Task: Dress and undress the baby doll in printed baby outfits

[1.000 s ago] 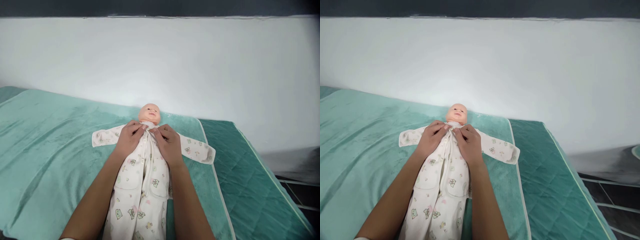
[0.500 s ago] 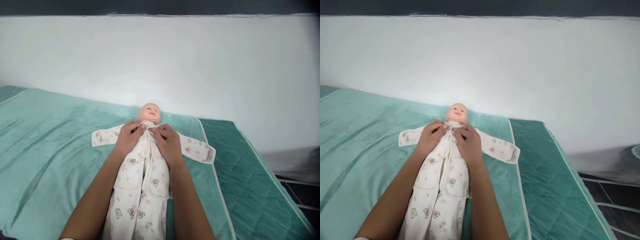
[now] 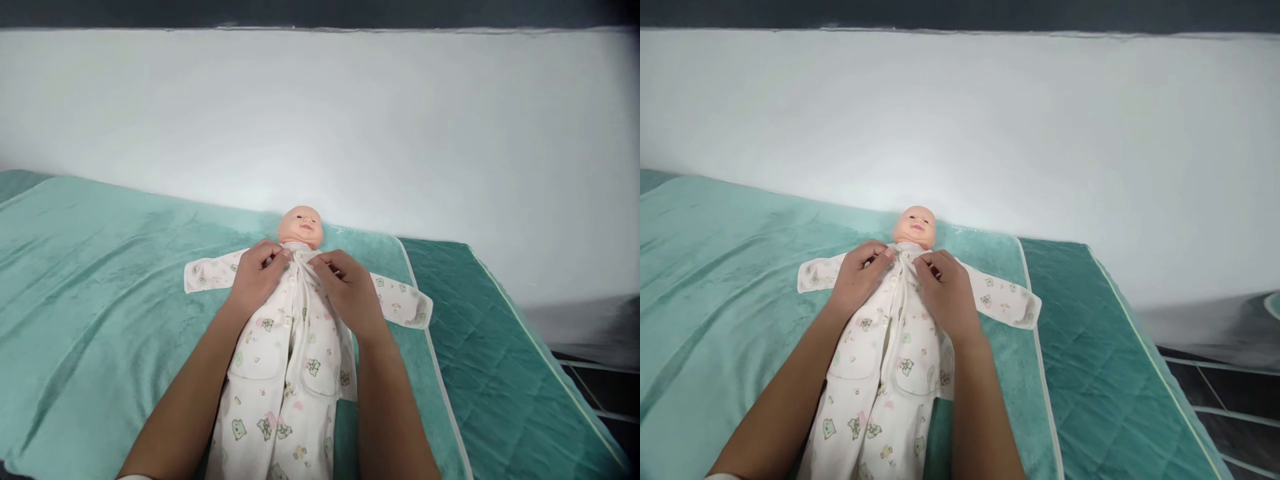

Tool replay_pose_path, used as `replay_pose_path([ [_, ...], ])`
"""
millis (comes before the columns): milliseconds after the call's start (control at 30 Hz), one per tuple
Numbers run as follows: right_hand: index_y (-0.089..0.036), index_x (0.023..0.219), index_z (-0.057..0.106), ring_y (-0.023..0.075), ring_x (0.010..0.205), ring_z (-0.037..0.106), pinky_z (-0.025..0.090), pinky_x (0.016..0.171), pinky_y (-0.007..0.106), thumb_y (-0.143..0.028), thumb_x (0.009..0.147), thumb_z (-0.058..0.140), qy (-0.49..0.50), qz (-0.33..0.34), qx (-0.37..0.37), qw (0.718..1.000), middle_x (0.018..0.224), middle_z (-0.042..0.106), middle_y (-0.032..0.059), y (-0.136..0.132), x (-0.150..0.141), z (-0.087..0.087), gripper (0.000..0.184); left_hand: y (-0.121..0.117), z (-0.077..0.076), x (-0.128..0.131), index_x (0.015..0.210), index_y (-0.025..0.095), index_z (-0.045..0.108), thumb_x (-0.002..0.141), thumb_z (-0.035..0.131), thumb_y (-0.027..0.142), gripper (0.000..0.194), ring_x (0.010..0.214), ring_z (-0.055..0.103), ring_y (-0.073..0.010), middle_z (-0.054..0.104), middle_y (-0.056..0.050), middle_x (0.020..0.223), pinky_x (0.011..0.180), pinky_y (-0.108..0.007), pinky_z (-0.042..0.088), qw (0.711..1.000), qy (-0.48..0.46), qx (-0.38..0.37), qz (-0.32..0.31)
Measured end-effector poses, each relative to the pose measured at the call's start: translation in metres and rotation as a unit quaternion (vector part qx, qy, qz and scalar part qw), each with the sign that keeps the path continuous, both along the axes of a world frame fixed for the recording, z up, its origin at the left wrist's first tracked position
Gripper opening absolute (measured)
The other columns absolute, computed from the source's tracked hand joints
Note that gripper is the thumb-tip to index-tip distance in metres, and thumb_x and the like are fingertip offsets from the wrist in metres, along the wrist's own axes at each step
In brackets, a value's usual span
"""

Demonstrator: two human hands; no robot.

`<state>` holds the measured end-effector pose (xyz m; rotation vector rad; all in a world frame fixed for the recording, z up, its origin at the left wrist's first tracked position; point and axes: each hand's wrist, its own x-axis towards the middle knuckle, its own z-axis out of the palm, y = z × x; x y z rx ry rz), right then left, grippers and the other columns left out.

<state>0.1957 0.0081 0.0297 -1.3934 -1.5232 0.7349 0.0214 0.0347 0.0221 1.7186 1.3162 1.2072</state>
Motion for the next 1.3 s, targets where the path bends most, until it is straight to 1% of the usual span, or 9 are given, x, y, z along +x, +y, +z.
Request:
replay_pose_path([
  [100, -0.021, 0.073, 0.058, 0.0140, 0.066, 0.050, 0.038, 0.064, 0.029, -0.041, 0.092, 0.058, -0.042, 0.006, -0.015, 0.999, 0.074, 0.060, -0.0003, -0.009, -0.001, 0.009, 0.028, -0.004, 0.006, -0.001, 0.068, 0.019, 0.061, 0.093, 0.054, 0.038, 0.033, 0.069, 0.049, -0.0132, 0.060, 0.000, 0.074, 0.068, -0.029, 0.038, 1.000, 0.025, -0.006, -0.001],
  [200, -0.022, 0.073, 0.052, 0.0148, 0.064, 0.049, 0.035, 0.058, 0.029, -0.043, 0.084, 0.067, -0.127, 0.023, -0.049, 0.990, 0.073, 0.058, -0.0005, -0.019, -0.008, 0.016, 0.028, -0.009, 0.016, -0.005, 0.064, 0.019, 0.056, 0.093, 0.053, 0.038, 0.034, 0.065, 0.046, -0.0132, 0.053, 0.001, 0.066, 0.063, -0.029, 0.035, 0.997, 0.057, -0.032, -0.039],
  [300, -0.023, 0.075, 0.047, 0.0159, 0.062, 0.048, 0.032, 0.055, 0.029, -0.042, 0.084, 0.066, -0.192, 0.002, -0.075, 0.978, 0.074, 0.058, 0.0002, -0.026, -0.013, 0.018, 0.028, -0.011, 0.025, -0.013, 0.071, 0.021, 0.063, 0.090, 0.058, 0.036, 0.025, 0.069, 0.049, -0.0136, 0.060, 0.000, 0.075, 0.064, -0.029, 0.038, 0.990, 0.087, -0.061, -0.097],
  [467, -0.023, 0.071, 0.047, 0.0173, 0.063, 0.048, 0.031, 0.055, 0.030, -0.034, 0.091, 0.052, -0.211, 0.018, -0.089, 0.973, 0.072, 0.058, 0.0016, -0.028, -0.012, 0.021, 0.024, -0.015, 0.033, -0.022, 0.078, 0.022, 0.067, 0.083, 0.065, 0.032, 0.011, 0.069, 0.053, -0.0141, 0.064, -0.001, 0.083, 0.062, -0.028, 0.042, 0.978, 0.107, -0.099, -0.151],
  [567, -0.022, 0.070, 0.050, 0.0166, 0.062, 0.048, 0.031, 0.055, 0.030, -0.032, 0.090, 0.051, -0.173, 0.032, -0.097, 0.980, 0.069, 0.058, 0.0010, -0.025, -0.009, 0.021, 0.023, -0.016, 0.034, -0.022, 0.074, 0.022, 0.064, 0.084, 0.064, 0.031, 0.014, 0.066, 0.051, -0.0137, 0.062, 0.000, 0.076, 0.059, -0.028, 0.039, 0.976, 0.111, -0.106, -0.155],
  [700, -0.021, 0.074, 0.058, 0.0135, 0.059, 0.044, 0.031, 0.053, 0.027, -0.037, 0.088, 0.056, -0.064, 0.046, -0.152, 0.985, 0.065, 0.054, -0.0017, -0.019, -0.003, 0.021, 0.022, -0.017, 0.034, -0.019, 0.078, 0.021, 0.064, 0.086, 0.062, 0.034, 0.016, 0.066, 0.050, -0.0132, 0.060, 0.001, 0.072, 0.060, -0.027, 0.038, 0.978, 0.083, -0.114, -0.152],
  [867, -0.021, 0.081, 0.061, 0.0105, 0.058, 0.041, 0.031, 0.053, 0.024, -0.046, 0.088, 0.061, 0.062, 0.090, -0.215, 0.971, 0.065, 0.048, -0.0037, -0.016, 0.001, 0.020, 0.026, -0.018, 0.034, -0.016, 0.081, 0.019, 0.063, 0.086, 0.064, 0.036, 0.018, 0.062, 0.049, -0.0106, 0.057, 0.002, 0.068, 0.056, -0.024, 0.035, 0.974, -0.002, -0.154, -0.164],
  [1067, -0.021, 0.084, 0.063, 0.0094, 0.061, 0.043, 0.033, 0.055, 0.023, -0.044, 0.087, 0.066, 0.124, 0.100, -0.208, 0.965, 0.067, 0.050, -0.0038, -0.015, 0.005, 0.018, 0.024, -0.021, 0.031, -0.010, 0.084, 0.017, 0.063, 0.086, 0.067, 0.038, 0.021, 0.064, 0.060, -0.0114, 0.064, 0.000, 0.070, 0.063, -0.025, 0.049, 0.961, -0.079, -0.199, -0.175],
  [1300, -0.020, 0.092, 0.067, 0.0102, 0.066, 0.046, 0.035, 0.058, 0.025, -0.045, 0.084, 0.071, 0.123, 0.119, -0.212, 0.962, 0.079, 0.058, -0.0006, -0.015, 0.007, 0.014, 0.026, -0.019, 0.031, -0.010, 0.084, 0.016, 0.063, 0.085, 0.068, 0.034, 0.018, 0.067, 0.064, -0.0125, 0.067, -0.001, 0.071, 0.064, -0.025, 0.052, 0.954, -0.090, -0.214, -0.192],
])
